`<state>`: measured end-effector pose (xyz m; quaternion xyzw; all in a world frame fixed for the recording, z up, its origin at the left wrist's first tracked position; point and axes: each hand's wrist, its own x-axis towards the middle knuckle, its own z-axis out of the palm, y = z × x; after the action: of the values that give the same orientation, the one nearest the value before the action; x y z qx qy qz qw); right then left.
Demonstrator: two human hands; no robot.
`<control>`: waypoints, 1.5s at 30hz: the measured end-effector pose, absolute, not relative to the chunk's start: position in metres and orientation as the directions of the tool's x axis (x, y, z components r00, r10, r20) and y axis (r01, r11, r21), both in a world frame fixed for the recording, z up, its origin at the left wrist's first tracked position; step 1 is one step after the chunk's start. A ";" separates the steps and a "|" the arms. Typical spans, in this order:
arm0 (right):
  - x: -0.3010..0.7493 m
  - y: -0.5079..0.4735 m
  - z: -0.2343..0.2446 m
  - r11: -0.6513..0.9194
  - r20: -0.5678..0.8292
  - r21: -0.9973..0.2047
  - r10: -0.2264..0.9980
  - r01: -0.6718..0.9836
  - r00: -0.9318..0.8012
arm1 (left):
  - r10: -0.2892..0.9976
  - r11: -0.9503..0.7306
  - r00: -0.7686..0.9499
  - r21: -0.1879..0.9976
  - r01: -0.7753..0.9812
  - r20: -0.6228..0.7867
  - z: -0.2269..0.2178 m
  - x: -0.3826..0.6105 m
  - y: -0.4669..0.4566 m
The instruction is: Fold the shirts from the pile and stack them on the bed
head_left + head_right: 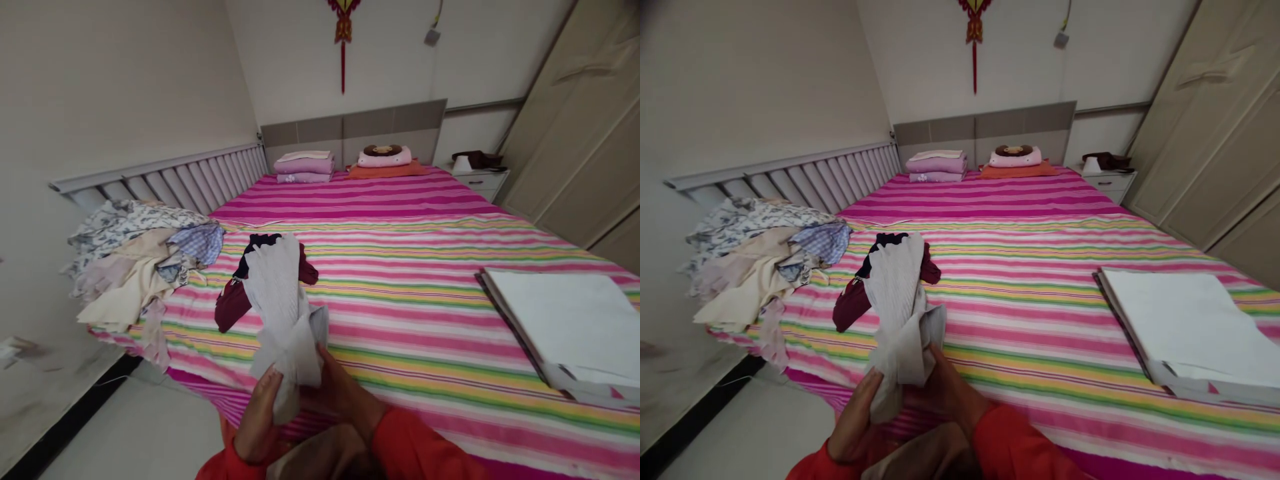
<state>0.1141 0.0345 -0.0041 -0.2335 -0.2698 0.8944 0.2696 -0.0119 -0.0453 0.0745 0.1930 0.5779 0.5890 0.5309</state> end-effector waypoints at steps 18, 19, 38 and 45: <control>0.345 0.081 0.022 -0.131 -0.258 -0.902 0.928 -0.412 0.270 | 0.985 0.079 0.107 0.907 0.414 -0.135 0.035 0.081 -0.035; 0.352 0.073 0.010 -0.171 -0.295 -0.895 0.920 -0.412 0.260 | 0.990 0.094 0.058 0.911 0.402 -0.127 0.034 0.078 -0.031; 0.282 0.098 0.024 -0.023 -0.023 -0.997 1.000 -0.069 -0.001 | 0.908 0.347 -0.119 0.880 -0.324 -0.402 0.100 -0.020 -0.002; 0.268 0.106 -0.019 0.053 0.104 -0.970 0.973 0.237 0.208 | 0.903 0.269 -0.186 0.848 -0.457 -0.387 0.080 -0.035 -0.027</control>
<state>0.2682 0.1065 -0.0185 -0.5860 -0.5160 0.3605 0.5102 -0.0348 -0.0271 0.0798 0.2136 0.5226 0.5654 0.6013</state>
